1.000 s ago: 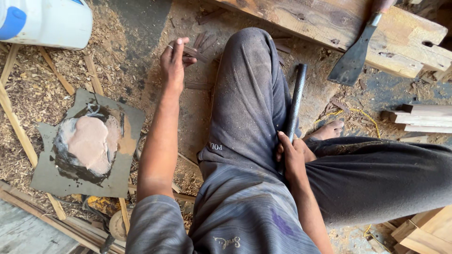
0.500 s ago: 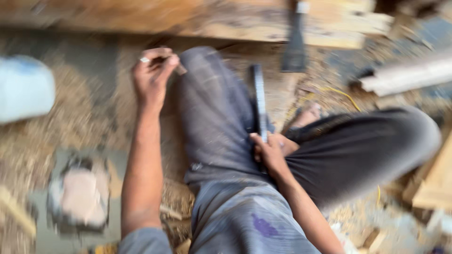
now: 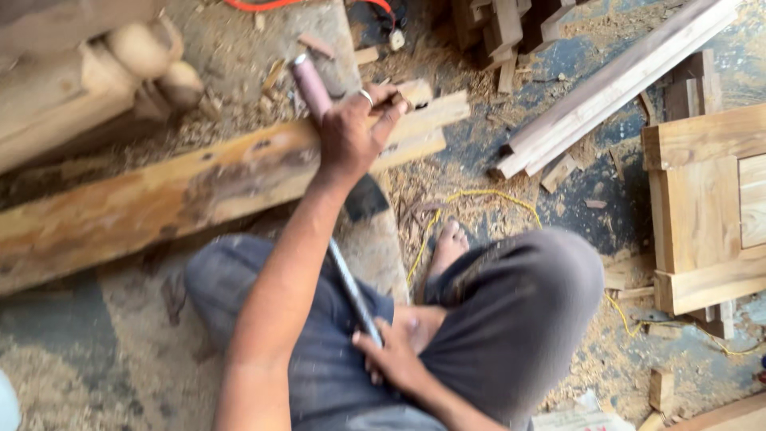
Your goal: The person sits on the floor and uses a metal rod to hammer wooden dowels into holes in a long wooden plank. They occasionally use a chisel to clear debris and apply a substance from a container to the dowels before insertion.
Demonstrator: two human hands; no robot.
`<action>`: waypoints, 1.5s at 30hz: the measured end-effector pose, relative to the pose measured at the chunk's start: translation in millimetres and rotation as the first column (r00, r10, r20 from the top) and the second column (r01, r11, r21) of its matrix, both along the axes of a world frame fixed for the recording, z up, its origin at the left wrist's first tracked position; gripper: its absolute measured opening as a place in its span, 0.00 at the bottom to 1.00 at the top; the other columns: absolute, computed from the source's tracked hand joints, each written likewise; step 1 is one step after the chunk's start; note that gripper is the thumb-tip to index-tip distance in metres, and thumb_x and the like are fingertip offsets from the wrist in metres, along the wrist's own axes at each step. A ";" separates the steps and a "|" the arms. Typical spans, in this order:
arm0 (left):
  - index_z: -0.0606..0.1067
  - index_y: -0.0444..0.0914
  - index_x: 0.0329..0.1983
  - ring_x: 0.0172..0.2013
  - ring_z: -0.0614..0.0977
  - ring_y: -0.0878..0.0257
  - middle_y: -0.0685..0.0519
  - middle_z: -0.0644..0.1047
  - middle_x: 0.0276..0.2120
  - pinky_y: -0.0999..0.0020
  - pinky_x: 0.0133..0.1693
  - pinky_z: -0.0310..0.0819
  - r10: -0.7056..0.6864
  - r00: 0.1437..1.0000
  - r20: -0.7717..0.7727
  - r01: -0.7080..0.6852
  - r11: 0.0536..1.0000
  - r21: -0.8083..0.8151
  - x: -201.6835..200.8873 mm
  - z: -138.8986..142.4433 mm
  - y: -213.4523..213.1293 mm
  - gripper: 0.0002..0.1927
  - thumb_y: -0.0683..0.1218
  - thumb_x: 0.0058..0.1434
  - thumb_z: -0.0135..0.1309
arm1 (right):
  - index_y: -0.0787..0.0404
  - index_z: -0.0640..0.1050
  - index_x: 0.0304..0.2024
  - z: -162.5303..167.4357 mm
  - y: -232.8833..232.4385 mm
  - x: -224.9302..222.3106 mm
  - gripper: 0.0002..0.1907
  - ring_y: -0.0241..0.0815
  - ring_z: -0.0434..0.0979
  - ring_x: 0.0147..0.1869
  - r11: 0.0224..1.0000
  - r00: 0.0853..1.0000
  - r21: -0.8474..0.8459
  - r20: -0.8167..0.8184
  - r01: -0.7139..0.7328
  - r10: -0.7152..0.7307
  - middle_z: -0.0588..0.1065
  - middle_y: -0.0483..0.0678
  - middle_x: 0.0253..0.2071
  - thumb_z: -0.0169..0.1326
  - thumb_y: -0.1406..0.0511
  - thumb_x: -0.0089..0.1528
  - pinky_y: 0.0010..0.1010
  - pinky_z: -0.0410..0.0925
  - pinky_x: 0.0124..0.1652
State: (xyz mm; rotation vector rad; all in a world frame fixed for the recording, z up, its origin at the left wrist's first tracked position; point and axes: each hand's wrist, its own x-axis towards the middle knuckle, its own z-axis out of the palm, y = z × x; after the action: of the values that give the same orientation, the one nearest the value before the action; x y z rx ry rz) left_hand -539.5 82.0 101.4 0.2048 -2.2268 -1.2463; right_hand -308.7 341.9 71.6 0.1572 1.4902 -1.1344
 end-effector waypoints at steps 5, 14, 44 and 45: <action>0.79 0.37 0.47 0.37 0.87 0.54 0.46 0.84 0.37 0.60 0.38 0.81 -0.023 0.999 0.048 0.025 0.999 -0.035 -31.7 -25.4 0.2 0.10 0.47 0.69 0.62 | 0.62 0.74 0.52 4.5 -0.5 -6.5 0.19 0.32 0.70 0.19 0.999 0.998 0.025 0.049 -0.033 0.032 0.69 0.40 0.21 0.59 0.56 0.66 0.24 0.66 0.20; 0.79 0.40 0.47 0.37 0.87 0.57 0.49 0.84 0.37 0.64 0.38 0.82 -0.112 0.980 0.164 0.115 0.993 -0.006 -43.0 -64.4 10.0 0.07 0.46 0.70 0.62 | 0.63 0.70 0.60 -10.7 0.6 -9.5 0.28 0.33 0.71 0.19 0.987 0.979 0.102 0.172 -0.128 0.109 0.71 0.43 0.20 0.59 0.54 0.65 0.24 0.65 0.21; 0.70 0.35 0.65 0.55 0.80 0.51 0.45 0.79 0.55 0.55 0.60 0.71 0.420 0.907 0.017 -0.391 0.858 -0.332 84.7 -86.0 -74.3 0.28 0.58 0.74 0.61 | 0.61 0.71 0.32 17.9 20.2 -101.3 0.11 0.29 0.72 0.22 0.962 0.362 -0.163 -0.902 0.220 -0.235 0.72 0.39 0.21 0.58 0.64 0.65 0.23 0.66 0.21; 0.68 0.32 0.66 0.55 0.80 0.49 0.43 0.78 0.55 0.54 0.61 0.70 0.413 0.911 0.008 -0.389 0.864 -0.319 76.5 -94.3 -77.0 0.34 0.62 0.73 0.61 | 0.59 0.70 0.27 14.0 16.8 -121.1 0.16 0.30 0.67 0.20 0.960 0.332 -0.161 -0.914 0.229 -0.233 0.69 0.39 0.19 0.58 0.63 0.67 0.23 0.61 0.20</action>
State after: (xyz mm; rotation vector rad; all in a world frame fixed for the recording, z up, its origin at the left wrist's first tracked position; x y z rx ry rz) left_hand -462.9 5.0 7.1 0.5683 -2.2551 -0.6636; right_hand -429.8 358.6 85.6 -0.3901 2.5604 -1.5797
